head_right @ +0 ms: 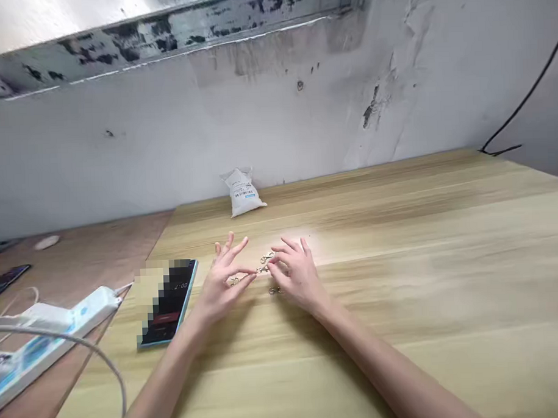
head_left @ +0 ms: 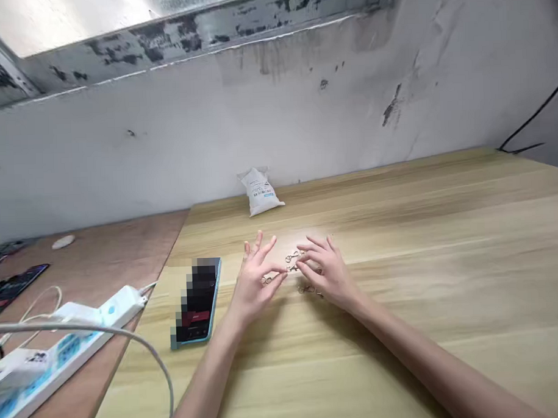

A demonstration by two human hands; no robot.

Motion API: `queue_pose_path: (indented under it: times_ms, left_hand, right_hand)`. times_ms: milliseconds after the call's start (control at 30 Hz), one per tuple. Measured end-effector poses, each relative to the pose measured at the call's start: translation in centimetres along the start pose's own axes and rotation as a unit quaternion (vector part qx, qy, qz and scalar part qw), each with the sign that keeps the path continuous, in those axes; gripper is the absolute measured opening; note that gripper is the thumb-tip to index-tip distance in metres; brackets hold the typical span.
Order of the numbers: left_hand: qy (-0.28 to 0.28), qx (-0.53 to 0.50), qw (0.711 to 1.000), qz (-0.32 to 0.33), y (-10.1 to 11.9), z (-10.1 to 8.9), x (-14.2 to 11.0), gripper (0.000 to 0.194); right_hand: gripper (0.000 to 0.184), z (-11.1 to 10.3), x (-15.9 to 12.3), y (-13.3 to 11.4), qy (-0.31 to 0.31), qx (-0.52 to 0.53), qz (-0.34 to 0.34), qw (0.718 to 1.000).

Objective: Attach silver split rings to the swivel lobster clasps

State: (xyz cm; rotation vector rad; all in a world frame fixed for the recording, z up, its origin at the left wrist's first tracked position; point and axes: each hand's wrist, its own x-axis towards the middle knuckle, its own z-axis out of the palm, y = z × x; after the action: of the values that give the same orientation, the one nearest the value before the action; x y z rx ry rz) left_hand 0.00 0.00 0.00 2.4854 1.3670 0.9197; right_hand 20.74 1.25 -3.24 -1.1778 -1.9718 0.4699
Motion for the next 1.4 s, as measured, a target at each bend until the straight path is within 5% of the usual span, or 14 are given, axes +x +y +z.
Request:
queue_pose_path:
  times_ms: [333, 767, 1400]
  left_hand:
    - [0.015, -0.040, 0.999, -0.033, 1.2, 0.2, 0.0, 0.013]
    - [0.053, -0.089, 0.994, -0.037, 2.7, 0.2, -0.1, 0.009]
    - [0.134, 0.097, 0.986, 0.019, 1.9, 0.1, -0.2, 0.008]
  right_hand:
    - [0.028, 0.0, -0.1, -1.4, -0.019, -0.076, -0.125, 0.989]
    - [0.016, 0.6, -0.6, -2.3, 0.013, -0.105, -0.141, 0.984]
    - [0.023, 0.6, -0.2, -1.8, -0.005, -0.115, -0.162, 0.980]
